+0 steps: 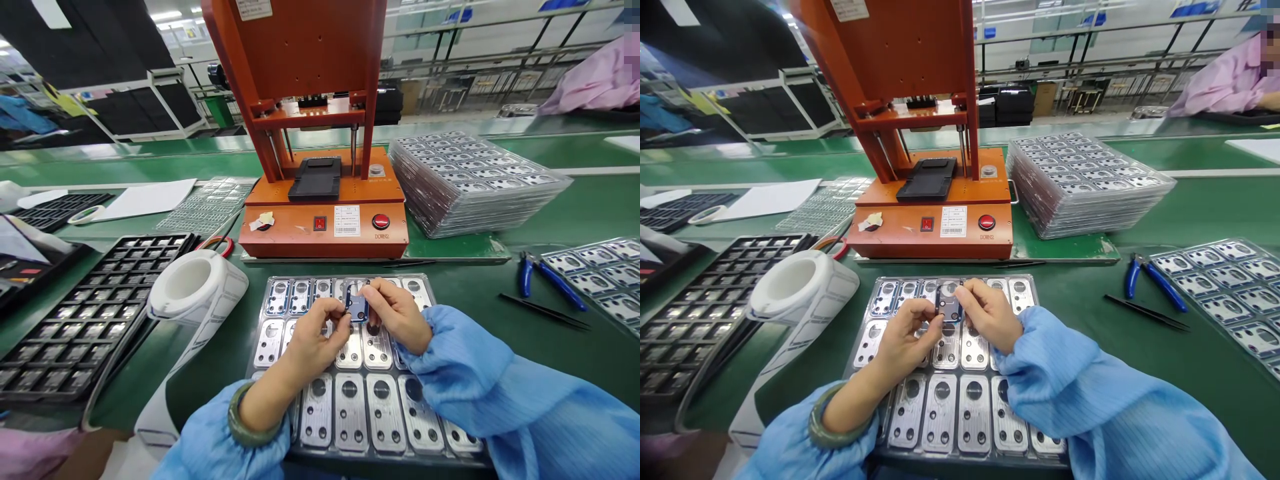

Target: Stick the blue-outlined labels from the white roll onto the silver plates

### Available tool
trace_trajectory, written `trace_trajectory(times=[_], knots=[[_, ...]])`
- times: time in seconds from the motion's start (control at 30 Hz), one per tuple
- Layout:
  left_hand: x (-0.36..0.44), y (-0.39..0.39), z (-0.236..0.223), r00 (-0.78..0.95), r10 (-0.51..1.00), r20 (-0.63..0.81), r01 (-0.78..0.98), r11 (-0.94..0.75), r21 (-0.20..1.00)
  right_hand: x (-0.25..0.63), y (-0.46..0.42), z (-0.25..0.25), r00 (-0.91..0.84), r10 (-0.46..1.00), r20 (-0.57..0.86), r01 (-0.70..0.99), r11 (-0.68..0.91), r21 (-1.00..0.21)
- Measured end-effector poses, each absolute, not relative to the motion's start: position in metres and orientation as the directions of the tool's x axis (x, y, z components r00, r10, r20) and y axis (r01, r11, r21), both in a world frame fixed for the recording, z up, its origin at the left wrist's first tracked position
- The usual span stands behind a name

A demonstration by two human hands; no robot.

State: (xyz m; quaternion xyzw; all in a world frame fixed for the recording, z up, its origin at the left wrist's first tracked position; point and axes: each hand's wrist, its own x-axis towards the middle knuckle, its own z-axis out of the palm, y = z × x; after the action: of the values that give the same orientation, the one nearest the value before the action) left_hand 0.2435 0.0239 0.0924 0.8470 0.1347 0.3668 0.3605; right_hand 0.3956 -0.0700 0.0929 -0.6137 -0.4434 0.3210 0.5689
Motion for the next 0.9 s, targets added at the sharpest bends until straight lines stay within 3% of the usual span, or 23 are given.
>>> trace_trajectory(times=[0.33,0.7,0.9], knots=[[0.2459,0.0212,0.0893,0.685,0.540,0.490,-0.127,-0.573,0.809,0.3953,-0.0694,0.0964,0.432,0.895,0.108,0.194,0.025,-0.981],[0.2449,0.0221,0.0967,0.759,0.592,0.270,-0.090,-0.315,0.945,0.3968,-0.0714,0.0935,0.403,0.904,0.141,0.262,0.033,-0.964],[0.2438,0.0231,0.0949,0.815,0.568,0.114,0.043,-0.255,0.966,0.3958,-0.0715,0.0959,0.372,0.912,0.173,0.321,0.049,-0.946]])
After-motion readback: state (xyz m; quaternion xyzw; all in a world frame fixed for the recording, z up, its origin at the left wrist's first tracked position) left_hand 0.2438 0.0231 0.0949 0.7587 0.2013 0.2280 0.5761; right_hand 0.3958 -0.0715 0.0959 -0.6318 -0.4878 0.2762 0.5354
